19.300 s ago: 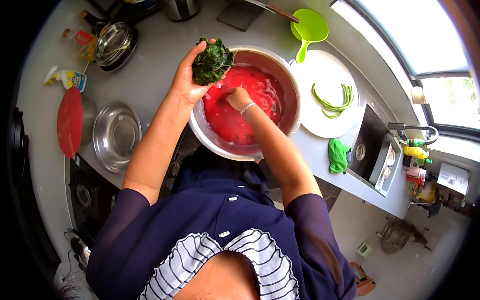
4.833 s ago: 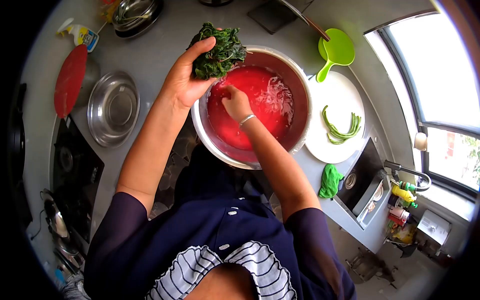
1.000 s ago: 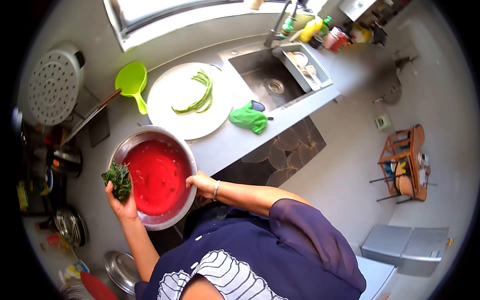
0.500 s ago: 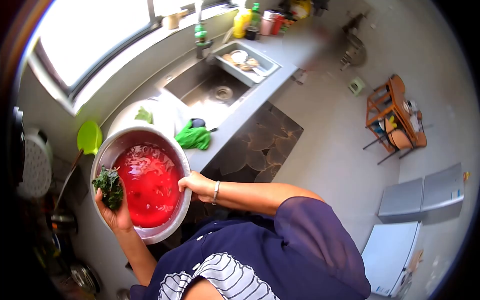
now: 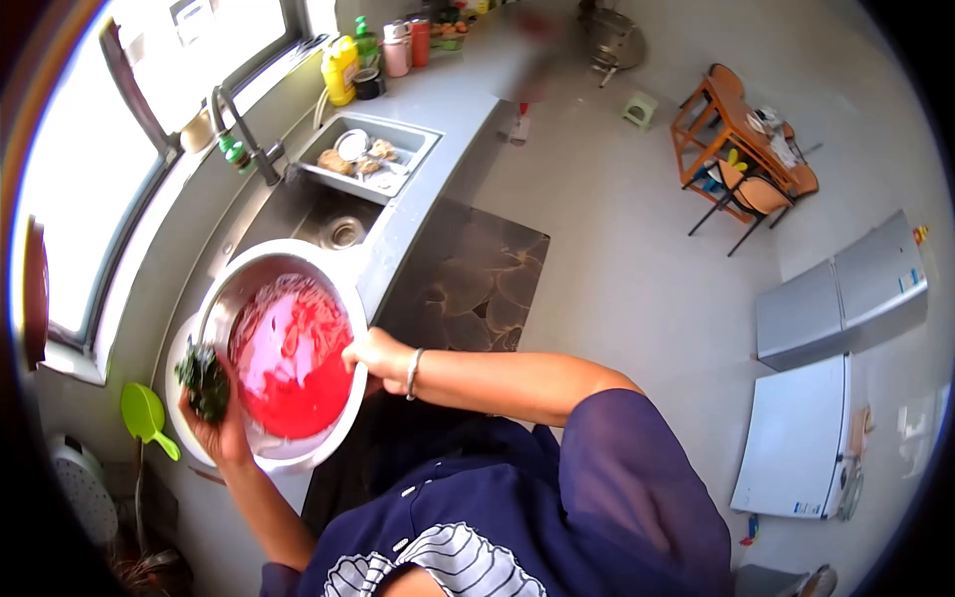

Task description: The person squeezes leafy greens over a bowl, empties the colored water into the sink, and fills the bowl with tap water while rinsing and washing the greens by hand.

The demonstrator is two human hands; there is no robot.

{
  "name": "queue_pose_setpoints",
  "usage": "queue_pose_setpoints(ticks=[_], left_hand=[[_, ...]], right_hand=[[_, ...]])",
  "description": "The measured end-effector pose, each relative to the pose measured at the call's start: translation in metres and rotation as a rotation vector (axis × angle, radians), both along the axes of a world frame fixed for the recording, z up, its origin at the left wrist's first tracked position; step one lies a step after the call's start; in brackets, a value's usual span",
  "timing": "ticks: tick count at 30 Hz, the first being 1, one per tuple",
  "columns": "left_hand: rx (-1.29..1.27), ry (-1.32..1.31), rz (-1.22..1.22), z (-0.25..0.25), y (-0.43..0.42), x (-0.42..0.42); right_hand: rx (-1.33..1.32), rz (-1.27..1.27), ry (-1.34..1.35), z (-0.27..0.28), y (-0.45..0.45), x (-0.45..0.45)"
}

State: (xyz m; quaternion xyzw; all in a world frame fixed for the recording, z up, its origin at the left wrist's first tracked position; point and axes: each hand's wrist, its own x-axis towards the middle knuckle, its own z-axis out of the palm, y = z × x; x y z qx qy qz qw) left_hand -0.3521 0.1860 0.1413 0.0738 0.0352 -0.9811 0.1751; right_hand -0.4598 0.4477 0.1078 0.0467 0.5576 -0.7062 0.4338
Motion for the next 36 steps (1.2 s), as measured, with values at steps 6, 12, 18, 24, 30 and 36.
queue_pose_setpoints(ticks=[6,12,18,24,30,36], left_hand=[[-0.164,-0.030,0.006,-0.010,-0.005,-0.074],[-0.126,-0.077,0.083,-0.032,-0.017,-0.138],[-0.311,-0.174,0.180,-0.045,-0.035,-0.184],[-0.339,-0.264,0.174,-0.055,-0.044,-0.226],[-0.296,-0.206,0.158,-0.065,-0.039,-0.259],[-0.251,-0.234,0.213,-0.080,-0.023,-0.252]], right_hand=[[-0.018,-0.058,-0.062,-0.008,0.012,-0.074],[0.160,-0.032,-0.022,-0.017,0.005,-0.170],[0.260,0.044,-0.023,-0.020,-0.005,-0.266],[0.385,0.070,0.230,-0.020,-0.026,-0.337],[0.487,0.069,0.234,-0.004,-0.046,-0.370],[0.533,0.104,0.454,-0.007,-0.054,-0.399]])
